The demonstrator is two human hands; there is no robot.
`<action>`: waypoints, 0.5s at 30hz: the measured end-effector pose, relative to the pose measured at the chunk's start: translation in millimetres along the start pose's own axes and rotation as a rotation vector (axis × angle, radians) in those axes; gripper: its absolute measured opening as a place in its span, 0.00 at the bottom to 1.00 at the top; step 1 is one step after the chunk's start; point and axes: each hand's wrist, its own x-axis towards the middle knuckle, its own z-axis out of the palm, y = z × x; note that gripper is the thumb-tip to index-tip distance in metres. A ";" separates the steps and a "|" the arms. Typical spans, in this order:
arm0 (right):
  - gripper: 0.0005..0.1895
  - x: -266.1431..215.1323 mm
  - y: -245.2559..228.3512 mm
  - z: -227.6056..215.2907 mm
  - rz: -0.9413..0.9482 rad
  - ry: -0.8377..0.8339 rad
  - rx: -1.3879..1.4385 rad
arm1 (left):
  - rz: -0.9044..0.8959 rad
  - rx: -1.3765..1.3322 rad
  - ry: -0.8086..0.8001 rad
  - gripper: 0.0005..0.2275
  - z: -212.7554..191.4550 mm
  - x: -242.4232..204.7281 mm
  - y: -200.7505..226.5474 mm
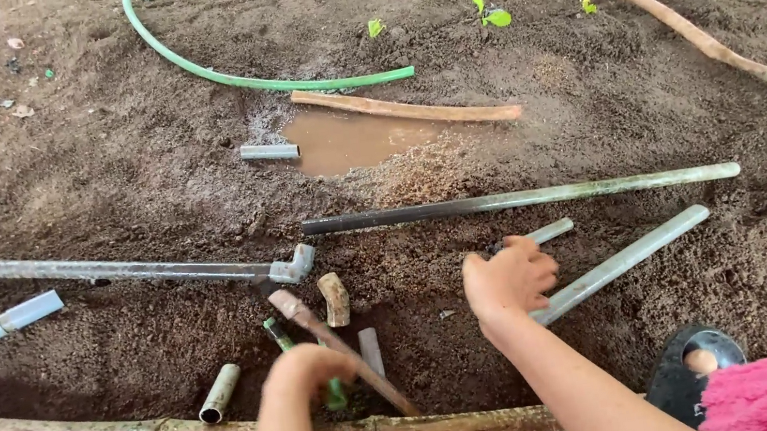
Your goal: Connecting and adjusting PVC pipes and fittings on a dirt floor.
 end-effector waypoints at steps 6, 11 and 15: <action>0.22 -18.2 1.0 25.7 -0.173 -0.412 0.277 | -0.067 -0.083 -0.069 0.12 -68.8 -60.2 -8.3; 0.38 -54.7 -16.4 22.8 0.062 -1.264 0.651 | 0.142 -0.094 0.107 0.21 -95.4 -129.2 15.9; 0.30 -49.1 -23.9 31.8 0.127 -1.173 0.805 | 0.297 -0.086 0.291 0.22 -81.8 -75.7 16.8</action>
